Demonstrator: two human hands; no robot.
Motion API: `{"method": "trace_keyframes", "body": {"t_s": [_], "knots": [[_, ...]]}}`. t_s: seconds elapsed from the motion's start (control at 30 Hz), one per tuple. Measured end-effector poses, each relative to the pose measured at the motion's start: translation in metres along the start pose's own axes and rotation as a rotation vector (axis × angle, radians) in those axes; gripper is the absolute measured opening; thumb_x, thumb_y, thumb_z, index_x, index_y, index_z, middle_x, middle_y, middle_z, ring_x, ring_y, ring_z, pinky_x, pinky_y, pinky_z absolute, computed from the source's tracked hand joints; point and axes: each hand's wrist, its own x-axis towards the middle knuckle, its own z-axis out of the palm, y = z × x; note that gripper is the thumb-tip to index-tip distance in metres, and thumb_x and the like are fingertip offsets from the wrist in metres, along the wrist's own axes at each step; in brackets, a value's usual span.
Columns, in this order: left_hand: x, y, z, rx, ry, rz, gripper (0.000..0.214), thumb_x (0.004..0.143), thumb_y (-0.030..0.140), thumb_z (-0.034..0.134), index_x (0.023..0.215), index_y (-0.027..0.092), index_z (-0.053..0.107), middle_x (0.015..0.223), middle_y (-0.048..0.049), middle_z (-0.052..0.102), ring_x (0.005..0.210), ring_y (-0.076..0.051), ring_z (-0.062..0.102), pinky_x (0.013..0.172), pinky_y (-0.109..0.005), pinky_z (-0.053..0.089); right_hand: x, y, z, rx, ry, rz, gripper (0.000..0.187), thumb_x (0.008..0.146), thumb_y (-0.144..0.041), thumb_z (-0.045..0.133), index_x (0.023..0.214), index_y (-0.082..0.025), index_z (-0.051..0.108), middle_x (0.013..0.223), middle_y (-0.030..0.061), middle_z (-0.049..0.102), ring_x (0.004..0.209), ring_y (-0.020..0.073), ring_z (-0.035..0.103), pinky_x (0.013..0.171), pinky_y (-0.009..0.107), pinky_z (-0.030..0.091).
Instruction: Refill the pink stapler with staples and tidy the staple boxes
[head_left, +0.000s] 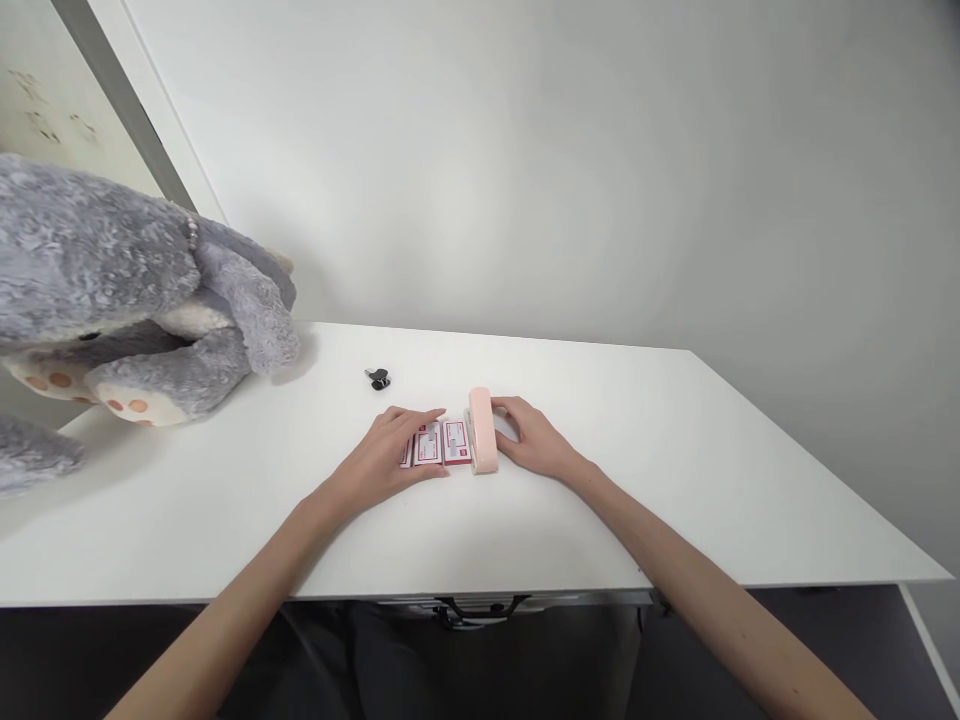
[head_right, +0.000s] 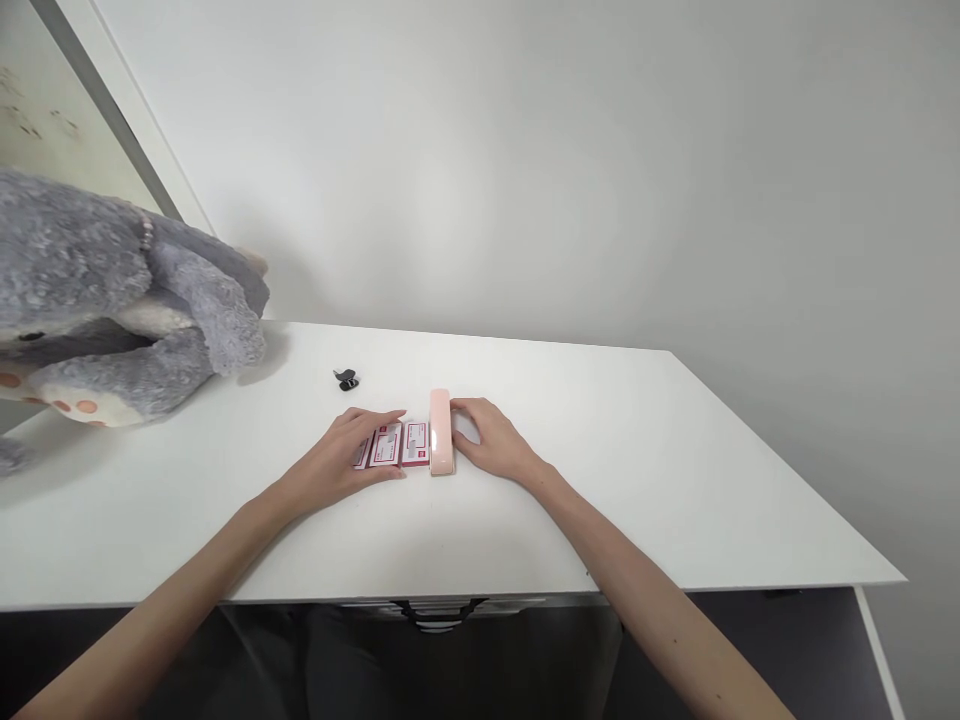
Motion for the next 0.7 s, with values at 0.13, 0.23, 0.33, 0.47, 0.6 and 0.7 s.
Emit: {"method": "trace_keyframes", "body": {"t_s": [0.13, 0.23, 0.33, 0.47, 0.6, 0.7], "knots": [[-0.001, -0.001, 0.0, -0.023, 0.105, -0.042, 0.084, 0.083, 0.068, 0.076, 0.153, 0.03, 0.05, 0.14, -0.0099, 0.065, 0.13, -0.034, 0.056, 0.104, -0.047, 0.053, 0.0, 0.0, -0.001, 0.009, 0.006, 0.013, 0.043, 0.102, -0.032, 0.06, 0.144, -0.029, 0.057, 0.146, 0.0073, 0.064, 0.132, 0.0273, 0.06, 0.108, 0.047, 0.052], [0.002, 0.004, 0.001, -0.048, 0.147, -0.026, 0.085, 0.08, 0.069, 0.08, 0.15, 0.03, 0.05, 0.141, -0.0095, 0.063, 0.129, -0.033, 0.059, 0.105, -0.047, 0.052, 0.001, 0.0, -0.001, 0.005, 0.006, 0.004, 0.043, 0.102, -0.03, 0.06, 0.144, -0.029, 0.057, 0.146, 0.0075, 0.064, 0.133, 0.0271, 0.06, 0.108, 0.047, 0.052], [0.01, 0.013, 0.004, -0.094, 0.139, -0.015, 0.089, 0.076, 0.069, 0.082, 0.149, 0.029, 0.05, 0.134, -0.0102, 0.066, 0.121, -0.033, 0.063, 0.102, -0.048, 0.053, 0.001, 0.001, -0.001, 0.003, 0.012, -0.003, 0.042, 0.101, -0.029, 0.06, 0.144, -0.028, 0.057, 0.146, 0.0077, 0.065, 0.133, 0.0269, 0.06, 0.108, 0.047, 0.051], [0.022, 0.019, 0.01, -0.101, 0.092, 0.009, 0.097, 0.069, 0.069, 0.087, 0.149, 0.03, 0.05, 0.13, -0.0099, 0.069, 0.119, -0.034, 0.062, 0.101, -0.051, 0.053, 0.002, 0.004, 0.0, 0.0, 0.011, -0.012, 0.043, 0.101, -0.028, 0.06, 0.144, -0.029, 0.057, 0.145, 0.0078, 0.065, 0.134, 0.027, 0.059, 0.109, 0.047, 0.051], [0.027, 0.02, 0.012, -0.075, 0.083, 0.029, 0.1, 0.067, 0.067, 0.089, 0.151, 0.03, 0.048, 0.135, -0.0095, 0.068, 0.121, -0.035, 0.061, 0.101, -0.05, 0.053, 0.003, 0.006, 0.001, 0.004, 0.018, -0.026, 0.042, 0.101, -0.029, 0.059, 0.144, -0.029, 0.057, 0.144, 0.0077, 0.065, 0.134, 0.0269, 0.059, 0.109, 0.048, 0.051], [0.025, 0.02, 0.011, -0.096, 0.15, -0.006, 0.085, 0.075, 0.063, 0.083, 0.146, 0.029, 0.051, 0.136, -0.0101, 0.066, 0.118, -0.033, 0.063, 0.097, -0.048, 0.054, 0.004, 0.007, 0.002, 0.004, 0.024, -0.023, 0.041, 0.102, -0.03, 0.059, 0.143, -0.03, 0.057, 0.143, 0.008, 0.065, 0.133, 0.027, 0.059, 0.11, 0.049, 0.051]]}}
